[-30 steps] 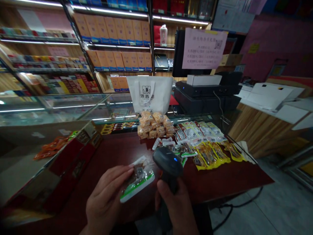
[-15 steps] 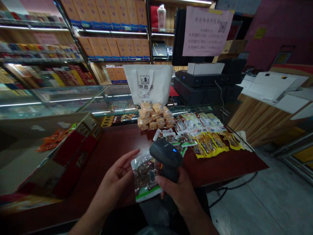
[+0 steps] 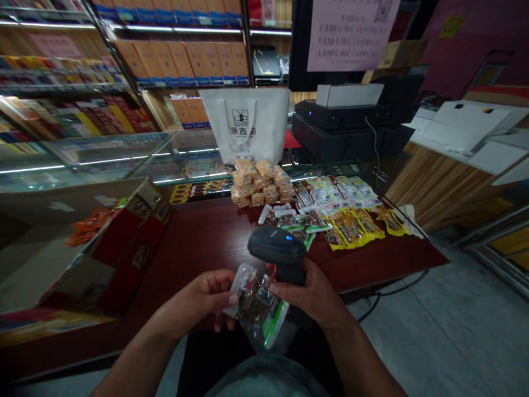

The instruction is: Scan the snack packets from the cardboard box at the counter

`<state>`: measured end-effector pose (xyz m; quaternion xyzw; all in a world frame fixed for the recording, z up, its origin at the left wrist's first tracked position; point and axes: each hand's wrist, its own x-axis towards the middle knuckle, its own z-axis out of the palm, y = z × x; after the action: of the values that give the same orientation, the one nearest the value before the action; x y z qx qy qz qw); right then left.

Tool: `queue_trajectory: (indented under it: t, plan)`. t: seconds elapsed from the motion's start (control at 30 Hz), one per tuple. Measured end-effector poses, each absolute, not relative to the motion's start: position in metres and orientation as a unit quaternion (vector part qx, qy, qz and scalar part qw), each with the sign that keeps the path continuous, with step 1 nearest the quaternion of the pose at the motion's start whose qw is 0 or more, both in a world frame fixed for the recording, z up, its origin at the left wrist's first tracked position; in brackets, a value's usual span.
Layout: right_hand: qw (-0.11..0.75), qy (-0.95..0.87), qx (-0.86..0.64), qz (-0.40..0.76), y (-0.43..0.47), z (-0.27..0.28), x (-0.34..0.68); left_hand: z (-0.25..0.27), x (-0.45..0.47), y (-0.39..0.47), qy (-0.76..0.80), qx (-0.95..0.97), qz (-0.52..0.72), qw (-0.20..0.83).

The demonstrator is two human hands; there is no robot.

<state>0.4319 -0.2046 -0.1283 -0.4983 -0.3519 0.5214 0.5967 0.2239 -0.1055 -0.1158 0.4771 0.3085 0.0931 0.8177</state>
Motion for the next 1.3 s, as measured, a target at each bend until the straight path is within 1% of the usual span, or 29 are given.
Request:
queue_trajectory:
  t: [0.07, 0.13, 0.23, 0.33, 0.4, 0.47, 0.63, 0.77, 1.0, 1.2, 1.3]
  plan:
    - [0.612, -0.335, -0.502, 0.511, -0.205, -0.128, 0.432, -0.117, 0.224, -0.107, 0.316, 0.487, 0.087, 0.809]
    - [0.612, -0.339, -0.516, 0.495, -0.206, -0.129, 0.432, -0.117, 0.226, -0.107, 0.333, 0.489, 0.113, 0.798]
    - [0.612, -0.347, -0.555, 0.443, -0.207, -0.132, 0.435, -0.119, 0.227, -0.104, 0.373, 0.506, 0.213, 0.748]
    - [0.638, -0.327, -0.576, 0.393, -0.212, -0.135, 0.437, -0.122, 0.223, -0.098, 0.426, 0.517, 0.333, 0.663]
    - [0.646, -0.324, -0.570, 0.391, -0.218, -0.137, 0.435, -0.126, 0.220, -0.094, 0.449, 0.514, 0.382, 0.623]
    - [0.634, -0.341, -0.563, 0.407, -0.225, -0.140, 0.428, -0.129, 0.218, -0.092, 0.458, 0.509, 0.407, 0.604]
    - [0.576, -0.368, -0.570, 0.456, -0.237, -0.142, 0.407, -0.133, 0.221, -0.092, 0.464, 0.491, 0.434, 0.596]
    - [0.553, -0.376, -0.583, 0.462, -0.239, -0.140, 0.399, -0.133, 0.225, -0.092, 0.464, 0.484, 0.441, 0.597]
    - [0.545, -0.384, -0.589, 0.457, -0.238, -0.139, 0.399, -0.136, 0.226, -0.092, 0.472, 0.489, 0.434, 0.591]
    - [0.555, -0.383, -0.584, 0.453, -0.237, -0.145, 0.398, -0.137, 0.226, -0.091, 0.486, 0.537, 0.404, 0.559]
    - [0.552, -0.385, -0.587, 0.451, -0.237, -0.146, 0.399, -0.138, 0.226, -0.091, 0.481, 0.529, 0.408, 0.568]
